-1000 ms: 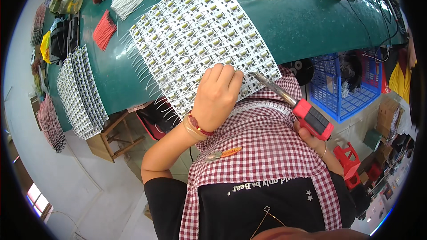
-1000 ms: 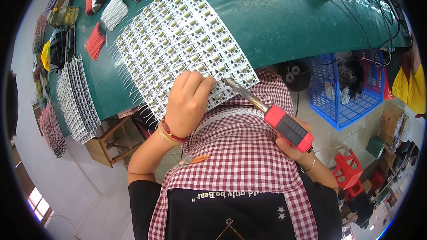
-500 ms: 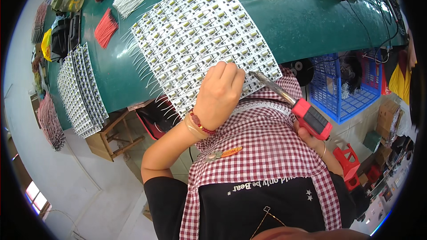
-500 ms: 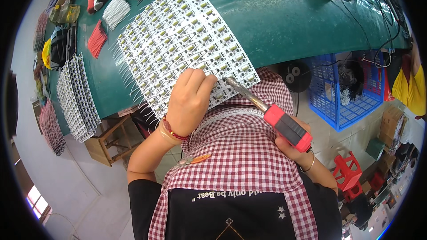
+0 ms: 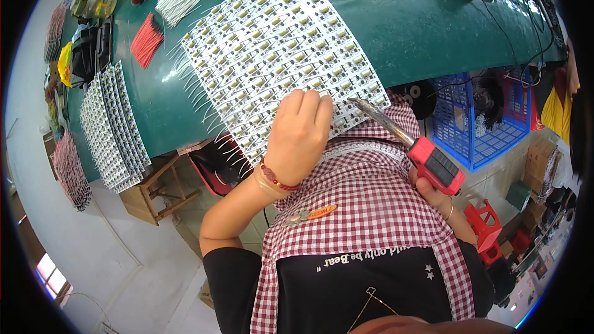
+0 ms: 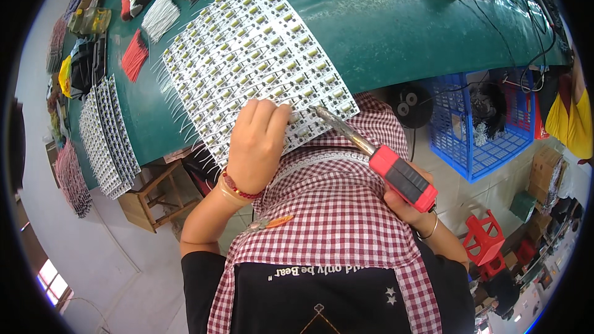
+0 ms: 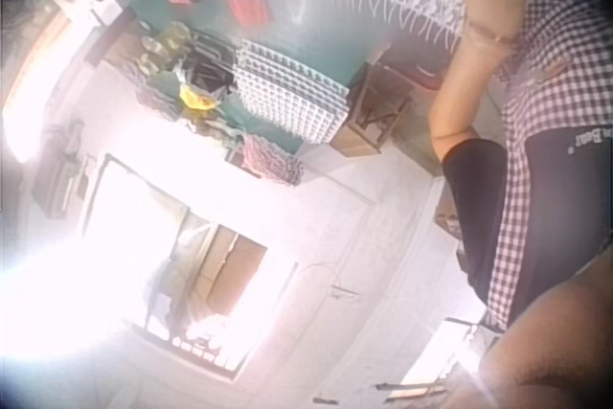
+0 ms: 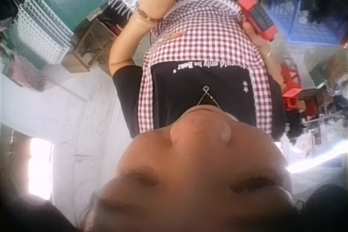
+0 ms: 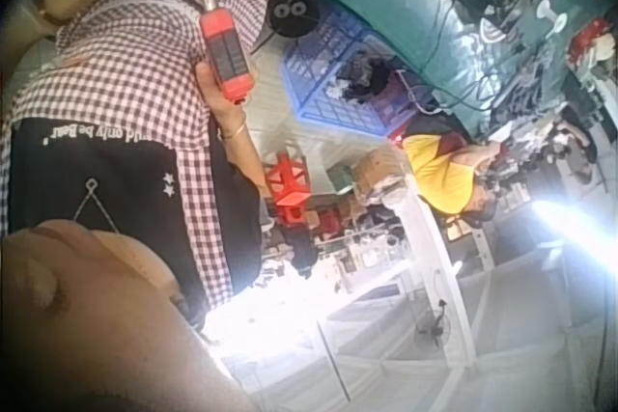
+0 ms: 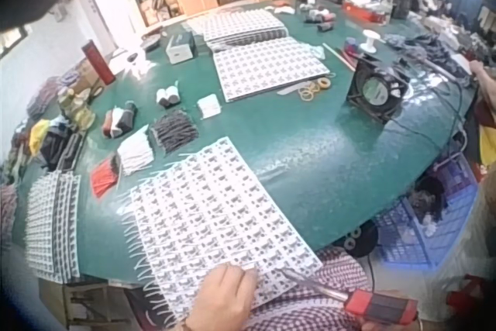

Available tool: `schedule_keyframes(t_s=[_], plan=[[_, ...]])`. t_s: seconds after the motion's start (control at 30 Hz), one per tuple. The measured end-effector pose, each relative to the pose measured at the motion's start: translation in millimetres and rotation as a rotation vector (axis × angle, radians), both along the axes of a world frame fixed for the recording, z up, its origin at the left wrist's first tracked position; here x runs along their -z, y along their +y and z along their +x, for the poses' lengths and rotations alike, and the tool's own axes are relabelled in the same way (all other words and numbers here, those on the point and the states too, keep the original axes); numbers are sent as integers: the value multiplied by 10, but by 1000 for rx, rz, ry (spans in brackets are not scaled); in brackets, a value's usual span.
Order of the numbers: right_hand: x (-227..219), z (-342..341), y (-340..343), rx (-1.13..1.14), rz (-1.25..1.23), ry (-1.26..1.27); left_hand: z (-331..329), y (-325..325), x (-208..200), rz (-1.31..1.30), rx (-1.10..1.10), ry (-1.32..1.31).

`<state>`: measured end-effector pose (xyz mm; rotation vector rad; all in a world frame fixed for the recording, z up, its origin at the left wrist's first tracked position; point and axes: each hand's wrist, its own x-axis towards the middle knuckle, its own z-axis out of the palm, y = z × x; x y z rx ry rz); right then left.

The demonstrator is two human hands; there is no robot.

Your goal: The person uses a soldering iron to attach white wires to a grid of LED modules on a green workbench. They repeatedly pick up wires, position them on the board, and apply heat with the soldering iron to secure the connections.

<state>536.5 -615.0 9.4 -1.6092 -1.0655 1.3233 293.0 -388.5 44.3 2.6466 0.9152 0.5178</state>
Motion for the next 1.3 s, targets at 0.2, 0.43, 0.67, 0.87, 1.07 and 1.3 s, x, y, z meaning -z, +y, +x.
schedule_keyframes(t_s=[0.2,0.43,0.67,0.87,1.07,1.3], plan=[[-44,-51,-75,68,-21,19,9,-77,-23,15,-85,-268],[-58,-40,13,39,-19,51,83,-195,133,-91,-79,-161],[-35,-46,-49,59,-66,77,69,-199,116,-92,-43,-187],[23,-50,-82,21,26,-62,56,-206,119,-92,-38,-193],[-154,-97,157,42,189,-169,55,-188,122,-98,-29,-177],[-31,-1,-29,-19,21,-59,62,-178,133,-86,-28,-191]])
